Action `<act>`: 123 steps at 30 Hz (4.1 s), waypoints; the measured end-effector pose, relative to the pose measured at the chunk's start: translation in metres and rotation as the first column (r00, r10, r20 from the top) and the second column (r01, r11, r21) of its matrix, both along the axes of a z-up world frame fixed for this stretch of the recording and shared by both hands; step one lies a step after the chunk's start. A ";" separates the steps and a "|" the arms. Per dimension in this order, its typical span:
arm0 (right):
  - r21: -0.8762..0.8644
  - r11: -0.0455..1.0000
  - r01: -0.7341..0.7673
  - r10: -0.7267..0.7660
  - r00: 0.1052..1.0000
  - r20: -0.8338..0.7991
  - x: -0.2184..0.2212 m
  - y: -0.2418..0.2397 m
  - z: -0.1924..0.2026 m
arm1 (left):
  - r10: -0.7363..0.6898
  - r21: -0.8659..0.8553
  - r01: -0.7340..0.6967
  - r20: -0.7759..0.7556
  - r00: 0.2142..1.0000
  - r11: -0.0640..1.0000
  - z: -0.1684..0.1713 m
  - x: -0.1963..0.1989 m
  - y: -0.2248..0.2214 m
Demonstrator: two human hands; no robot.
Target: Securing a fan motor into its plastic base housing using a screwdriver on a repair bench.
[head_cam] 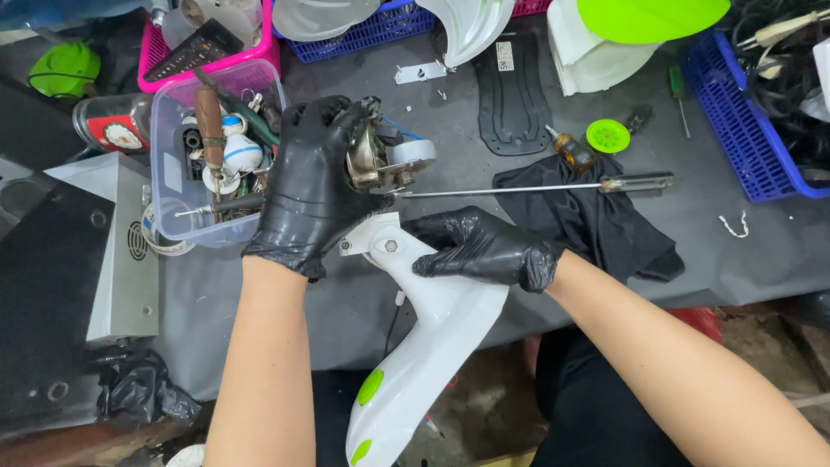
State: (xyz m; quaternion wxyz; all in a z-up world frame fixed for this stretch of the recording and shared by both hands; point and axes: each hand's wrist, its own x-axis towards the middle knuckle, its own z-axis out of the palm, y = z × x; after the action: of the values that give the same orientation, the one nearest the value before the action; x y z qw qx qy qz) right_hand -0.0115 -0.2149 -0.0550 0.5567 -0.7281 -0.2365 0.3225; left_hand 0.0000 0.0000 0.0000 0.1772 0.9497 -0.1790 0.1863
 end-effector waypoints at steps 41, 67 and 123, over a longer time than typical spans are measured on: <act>0.155 0.985 -0.076 -0.036 0.787 0.615 0.004 -0.004 -0.040 | -0.165 0.546 -0.228 0.577 0.800 0.806 0.030 -0.045 -0.058; 0.363 0.907 -0.212 0.095 0.945 0.314 0.011 -0.095 0.007 | -0.254 -0.733 0.282 0.153 0.955 0.619 -0.026 -0.032 -0.040; 0.096 0.995 -0.025 0.001 0.970 0.245 0.070 -0.038 -0.055 | 0.181 -0.450 -0.478 -0.557 0.810 0.754 -0.062 -0.018 -0.022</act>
State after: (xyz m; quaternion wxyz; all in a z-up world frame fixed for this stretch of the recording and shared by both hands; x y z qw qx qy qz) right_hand 0.0584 -0.2527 -0.1102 0.5565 -0.7323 -0.3238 0.2220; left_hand -0.0176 -0.0216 -0.0618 0.4548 0.8834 0.1114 0.0187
